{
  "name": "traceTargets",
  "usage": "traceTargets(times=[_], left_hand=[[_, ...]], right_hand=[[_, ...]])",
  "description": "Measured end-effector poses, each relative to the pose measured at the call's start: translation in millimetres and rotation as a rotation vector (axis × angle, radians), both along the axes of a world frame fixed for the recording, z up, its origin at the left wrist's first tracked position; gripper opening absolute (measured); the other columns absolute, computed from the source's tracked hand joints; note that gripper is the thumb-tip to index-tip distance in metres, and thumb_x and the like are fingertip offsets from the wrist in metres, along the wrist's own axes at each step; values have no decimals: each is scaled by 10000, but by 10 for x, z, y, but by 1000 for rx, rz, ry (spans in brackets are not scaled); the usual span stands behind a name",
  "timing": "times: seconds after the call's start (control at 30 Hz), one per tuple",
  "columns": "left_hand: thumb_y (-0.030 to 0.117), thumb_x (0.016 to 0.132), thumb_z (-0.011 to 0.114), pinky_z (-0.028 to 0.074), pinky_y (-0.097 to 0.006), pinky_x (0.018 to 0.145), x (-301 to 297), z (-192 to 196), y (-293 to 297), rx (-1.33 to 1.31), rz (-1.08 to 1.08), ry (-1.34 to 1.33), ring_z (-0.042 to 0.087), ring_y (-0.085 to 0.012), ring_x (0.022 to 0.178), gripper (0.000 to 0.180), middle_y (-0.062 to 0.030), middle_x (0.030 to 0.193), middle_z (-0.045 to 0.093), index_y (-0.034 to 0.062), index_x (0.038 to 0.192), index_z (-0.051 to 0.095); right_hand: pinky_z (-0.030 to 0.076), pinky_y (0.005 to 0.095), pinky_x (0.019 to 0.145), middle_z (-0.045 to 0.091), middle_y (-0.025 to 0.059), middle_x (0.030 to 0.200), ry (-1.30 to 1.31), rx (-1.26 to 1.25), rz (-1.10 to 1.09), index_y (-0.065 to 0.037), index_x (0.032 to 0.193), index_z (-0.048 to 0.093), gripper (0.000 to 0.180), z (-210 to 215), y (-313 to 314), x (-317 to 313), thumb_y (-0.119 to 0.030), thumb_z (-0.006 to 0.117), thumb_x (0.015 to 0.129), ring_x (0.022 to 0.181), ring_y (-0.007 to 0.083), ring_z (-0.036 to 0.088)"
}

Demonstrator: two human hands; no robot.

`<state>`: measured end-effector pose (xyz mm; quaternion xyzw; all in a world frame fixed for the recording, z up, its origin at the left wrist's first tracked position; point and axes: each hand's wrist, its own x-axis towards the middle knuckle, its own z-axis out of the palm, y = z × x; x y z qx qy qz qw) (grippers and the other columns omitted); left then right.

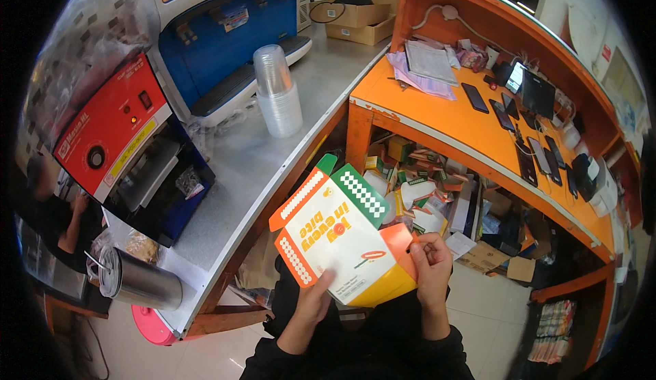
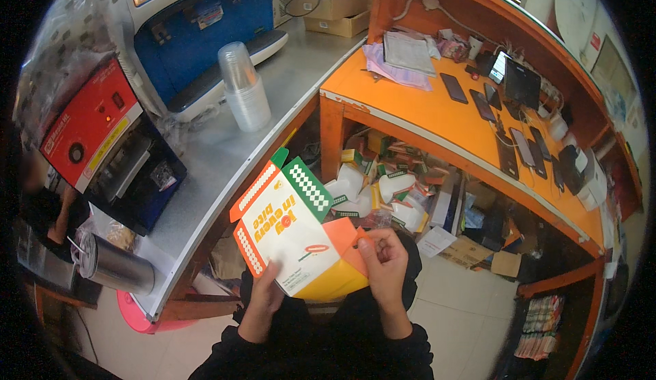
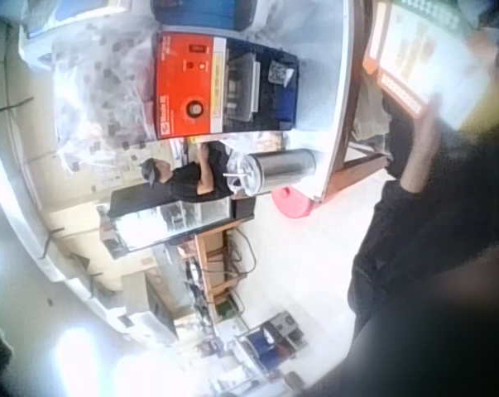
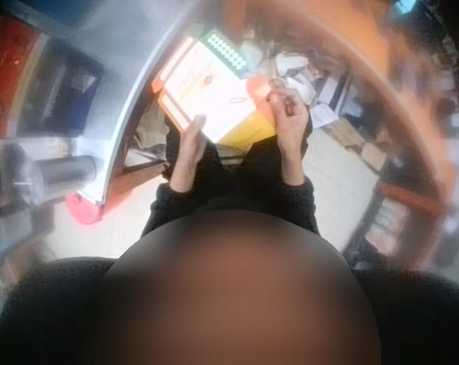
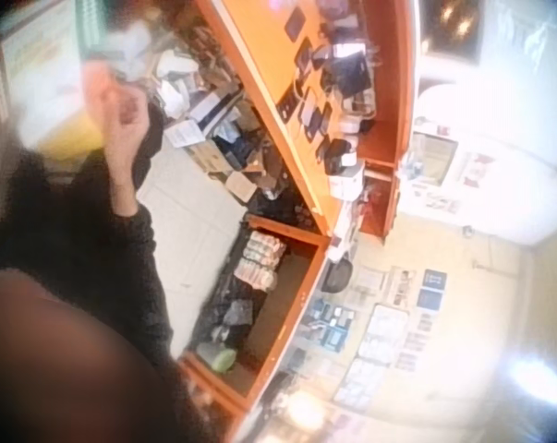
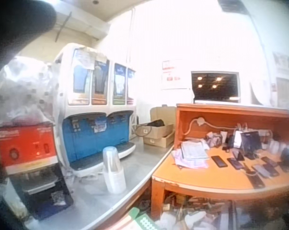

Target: The person assembles small printed cardboard food boxes by folding and interlocking tabs. They handle multiple boxes one at a time, folding flaps and securing edges, then place completed boxes into a pile on the floor.

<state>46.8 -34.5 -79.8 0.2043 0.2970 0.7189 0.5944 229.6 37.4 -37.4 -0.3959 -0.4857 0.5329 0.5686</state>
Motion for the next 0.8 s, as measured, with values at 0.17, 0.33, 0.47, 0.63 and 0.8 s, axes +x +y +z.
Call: traceTargets(times=[0.17,0.33,0.47,0.63,0.8], left_hand=[[118,887,561,452,-299,890,41,167,138,-200,69,-53,524,-172,1101,486,-111,1221,499,10,1303,335],[110,883,563,463,-298,870,-61,225,116,-217,-1,23,534,-177,1085,483,-114,1204,510,5,1299,341],[103,871,582,452,-300,875,-136,166,67,-128,-7,119,527,-175,1083,492,-110,1206,508,-3,1292,351],[108,859,603,436,-314,892,-198,97,10,-61,-15,209,521,-169,1076,502,-111,1204,508,-9,1285,363],[103,857,598,429,-319,897,-214,60,-12,-6,-28,225,521,-172,1070,485,-115,1194,517,-14,1274,380]], right_hand=[[484,296,714,632,82,834,-385,737,-233,-57,870,554,168,16,-166,-91,12,644,747,768,210,614],[500,405,810,661,109,935,-554,1074,-147,-65,851,532,173,101,-153,-3,18,639,744,895,276,638],[474,432,861,664,105,931,-559,955,5,-57,912,505,203,159,-140,25,9,630,767,877,261,639],[445,458,906,643,165,964,-457,781,56,-44,928,484,211,94,-180,-63,34,611,778,867,268,632],[455,427,889,601,190,1034,-329,794,119,-34,954,467,210,-57,-213,-97,41,588,801,948,274,608]])
